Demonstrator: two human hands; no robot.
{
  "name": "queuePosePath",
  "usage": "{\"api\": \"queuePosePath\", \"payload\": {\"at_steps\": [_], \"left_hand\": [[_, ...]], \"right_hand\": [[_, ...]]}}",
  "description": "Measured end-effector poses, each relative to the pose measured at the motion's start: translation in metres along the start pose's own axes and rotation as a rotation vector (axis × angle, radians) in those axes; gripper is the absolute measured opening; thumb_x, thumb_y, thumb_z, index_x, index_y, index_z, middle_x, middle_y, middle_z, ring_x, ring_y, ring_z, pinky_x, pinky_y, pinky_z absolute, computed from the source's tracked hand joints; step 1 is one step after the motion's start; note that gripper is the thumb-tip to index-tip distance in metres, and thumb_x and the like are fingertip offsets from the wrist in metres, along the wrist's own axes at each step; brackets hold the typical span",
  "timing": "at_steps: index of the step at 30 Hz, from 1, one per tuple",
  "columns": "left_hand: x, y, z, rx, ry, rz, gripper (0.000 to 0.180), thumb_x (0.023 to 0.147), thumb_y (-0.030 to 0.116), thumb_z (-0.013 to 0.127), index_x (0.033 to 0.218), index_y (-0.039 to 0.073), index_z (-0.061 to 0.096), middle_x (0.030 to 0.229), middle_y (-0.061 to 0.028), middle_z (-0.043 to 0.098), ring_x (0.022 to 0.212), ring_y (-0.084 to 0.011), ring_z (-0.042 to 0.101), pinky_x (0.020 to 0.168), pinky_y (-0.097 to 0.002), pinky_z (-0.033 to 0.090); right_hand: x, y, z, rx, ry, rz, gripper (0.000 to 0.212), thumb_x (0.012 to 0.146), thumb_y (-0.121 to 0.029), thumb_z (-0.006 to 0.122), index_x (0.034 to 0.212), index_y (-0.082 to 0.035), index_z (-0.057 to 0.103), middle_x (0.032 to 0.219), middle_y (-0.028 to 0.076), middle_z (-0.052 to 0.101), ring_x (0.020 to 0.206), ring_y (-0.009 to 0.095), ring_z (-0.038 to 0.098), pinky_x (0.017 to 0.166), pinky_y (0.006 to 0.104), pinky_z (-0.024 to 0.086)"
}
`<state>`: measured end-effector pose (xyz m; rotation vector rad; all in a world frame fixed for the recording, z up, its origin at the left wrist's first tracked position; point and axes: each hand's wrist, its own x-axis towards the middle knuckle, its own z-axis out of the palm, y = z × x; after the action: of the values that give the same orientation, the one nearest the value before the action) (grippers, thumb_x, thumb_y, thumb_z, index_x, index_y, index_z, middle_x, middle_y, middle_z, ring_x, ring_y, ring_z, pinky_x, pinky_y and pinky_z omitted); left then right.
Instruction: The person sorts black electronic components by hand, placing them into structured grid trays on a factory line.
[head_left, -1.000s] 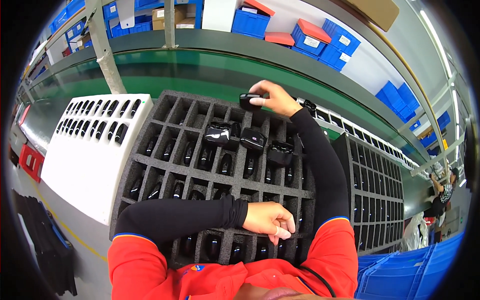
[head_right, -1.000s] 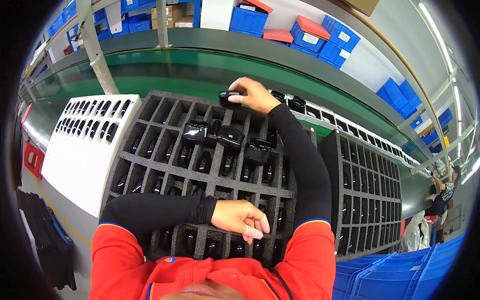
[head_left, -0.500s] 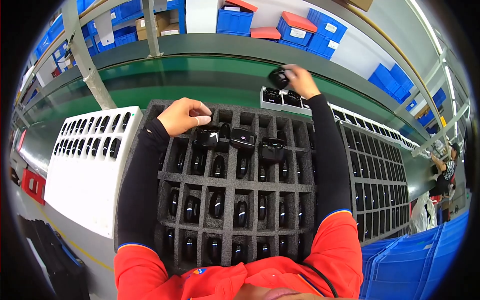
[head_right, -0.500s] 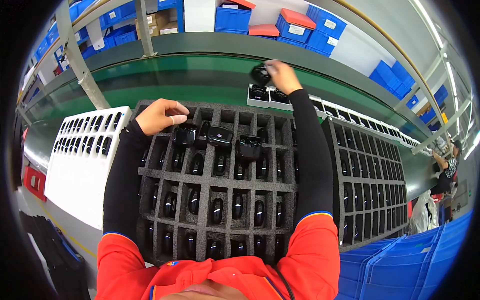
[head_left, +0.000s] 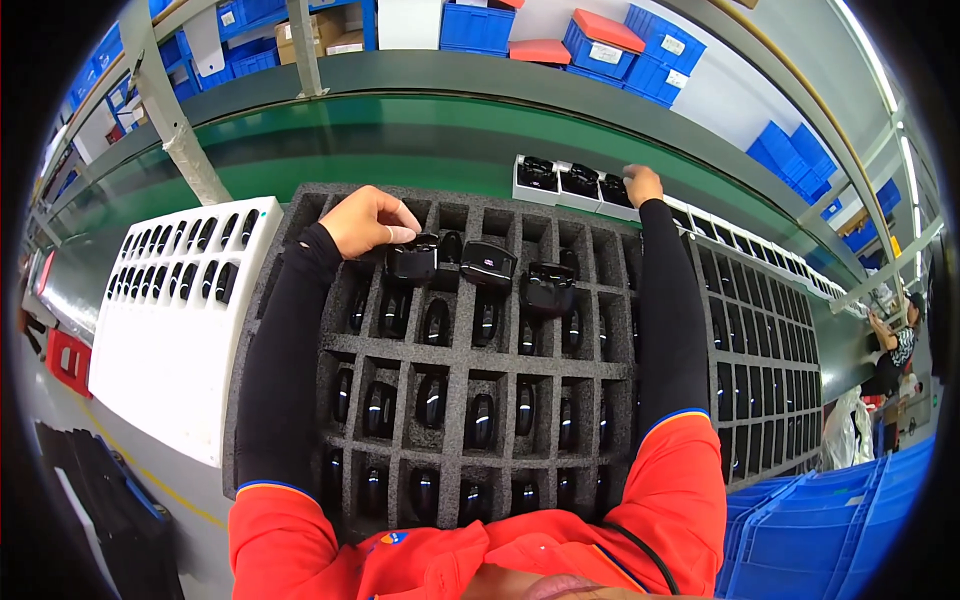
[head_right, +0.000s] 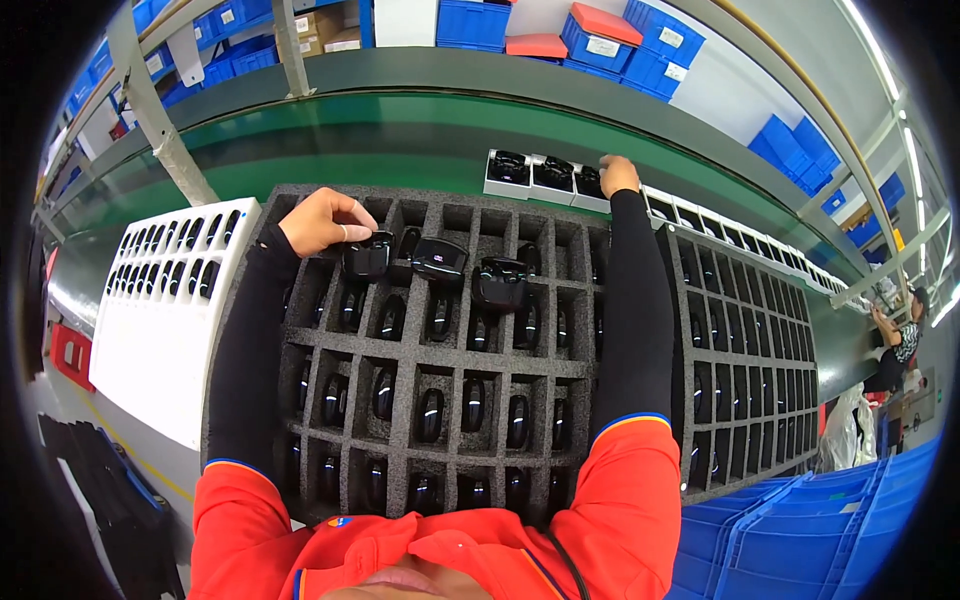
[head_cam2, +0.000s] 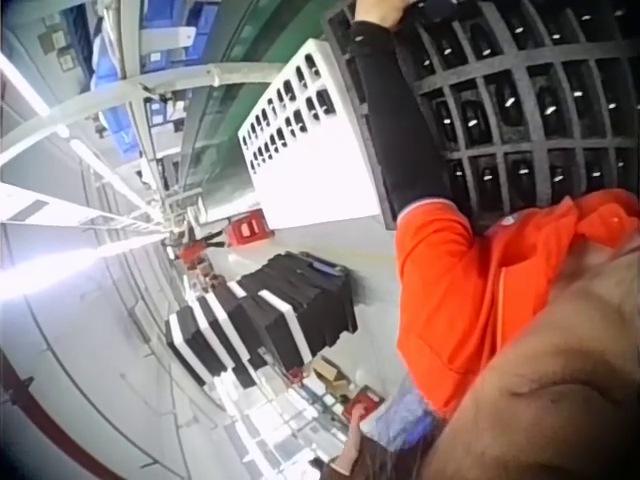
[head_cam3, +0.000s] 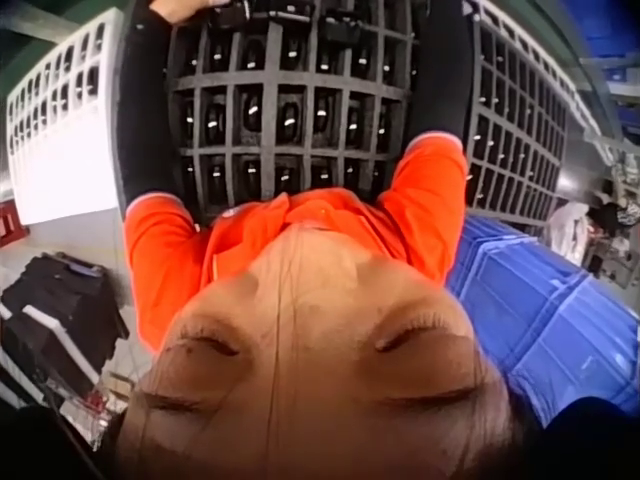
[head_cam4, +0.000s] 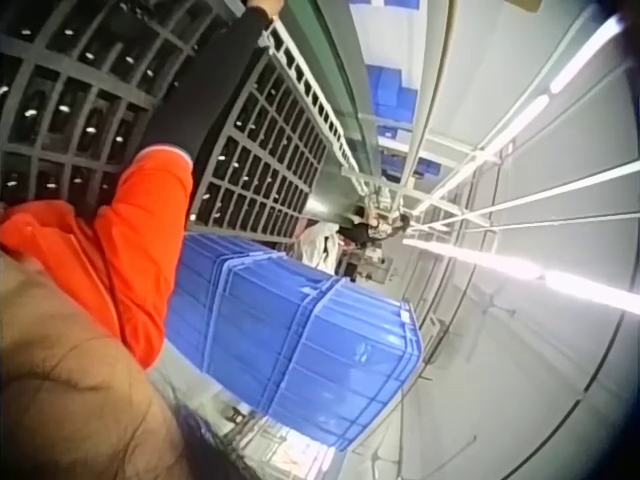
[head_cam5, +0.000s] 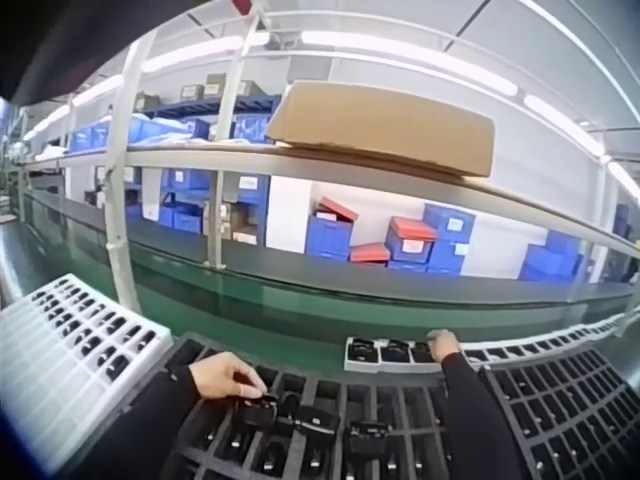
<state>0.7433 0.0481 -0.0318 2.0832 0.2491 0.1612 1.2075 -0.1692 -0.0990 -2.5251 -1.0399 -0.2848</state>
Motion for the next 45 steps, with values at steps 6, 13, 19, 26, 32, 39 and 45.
{"api": "queuePosePath", "payload": {"at_steps": [6, 13, 19, 26, 32, 39, 45], "left_hand": [[-0.007, 0.022, 0.000, -0.034, 0.231, 0.059, 0.009, 0.078, 0.002, 0.065, 0.086, -0.002, 0.064, 0.080, -0.0029, 0.064, 0.076, -0.0092, 0.059, 0.072, -0.0230, 0.047], [-0.013, 0.056, 0.032, -0.199, 0.527, 0.211, 0.010, 0.078, 0.003, 0.065, 0.086, -0.002, 0.062, 0.078, -0.0036, 0.063, 0.074, -0.0083, 0.059, 0.069, -0.0209, 0.047], [-0.012, 0.056, 0.046, -0.281, 0.622, 0.250, 0.011, 0.080, 0.004, 0.065, 0.088, -0.002, 0.061, 0.082, -0.0047, 0.063, 0.074, -0.0084, 0.059, 0.069, -0.0203, 0.047], [-0.005, 0.036, 0.069, 0.246, 0.565, 0.274, 0.037, 0.083, 0.027, 0.063, 0.106, -0.001, 0.055, 0.102, -0.0147, 0.060, 0.098, -0.0260, 0.057, 0.085, -0.0331, 0.044], [0.002, 0.024, 0.080, 0.443, 0.216, 0.308, 0.033, 0.082, 0.025, 0.062, 0.101, -0.001, 0.055, 0.109, -0.0184, 0.055, 0.104, -0.0317, 0.051, 0.089, -0.0382, 0.040], [0.000, 0.064, 0.078, -0.283, 0.262, 0.141, 0.027, 0.087, 0.011, 0.057, 0.113, 0.005, 0.051, 0.082, -0.0072, 0.060, 0.067, -0.0106, 0.056, 0.058, -0.0235, 0.049], [0.000, 0.068, 0.077, -0.513, 0.183, 0.051, 0.033, 0.081, 0.006, 0.063, 0.113, -0.002, 0.055, 0.084, -0.0119, 0.064, 0.069, -0.0162, 0.063, 0.060, -0.0249, 0.053]], "right_hand": [[-0.025, -0.156, -0.071, 0.553, -0.212, -0.442, 0.031, 0.082, -0.023, 0.058, 0.105, -0.002, 0.062, 0.094, 0.015, 0.065, 0.081, 0.021, 0.062, 0.074, 0.0306, 0.049], [-0.104, -0.269, -0.096, 0.835, -0.865, -0.648, 0.027, 0.090, -0.020, 0.054, 0.106, 0.000, 0.061, 0.075, 0.003, 0.059, 0.064, 0.009, 0.055, 0.062, 0.0241, 0.047], [-0.103, -0.269, -0.107, 0.864, -0.819, -0.701, 0.023, 0.087, -0.017, 0.057, 0.103, -0.001, 0.062, 0.078, 0.002, 0.060, 0.064, 0.008, 0.055, 0.062, 0.0233, 0.047], [-0.045, -0.195, -0.092, 0.685, -0.167, -0.468, 0.021, 0.087, -0.018, 0.055, 0.098, -0.002, 0.061, 0.075, 0.003, 0.061, 0.057, 0.009, 0.056, 0.054, 0.0238, 0.047], [-0.006, -0.023, -0.040, 0.139, 0.433, -0.055, 0.017, 0.081, -0.020, 0.059, 0.095, -0.010, 0.062, 0.086, 0.014, 0.064, 0.082, 0.029, 0.062, 0.072, 0.0382, 0.049], [-0.004, 0.019, -0.009, 0.091, 0.096, 0.069, 0.019, 0.077, -0.018, 0.061, 0.096, -0.015, 0.063, 0.095, 0.014, 0.064, 0.094, 0.033, 0.059, 0.083, 0.0393, 0.045], [-0.013, -0.021, -0.028, -0.111, 0.207, -0.083, 0.027, 0.077, -0.023, 0.062, 0.100, -0.009, 0.064, 0.093, 0.016, 0.064, 0.089, 0.031, 0.061, 0.079, 0.0378, 0.047]]}}
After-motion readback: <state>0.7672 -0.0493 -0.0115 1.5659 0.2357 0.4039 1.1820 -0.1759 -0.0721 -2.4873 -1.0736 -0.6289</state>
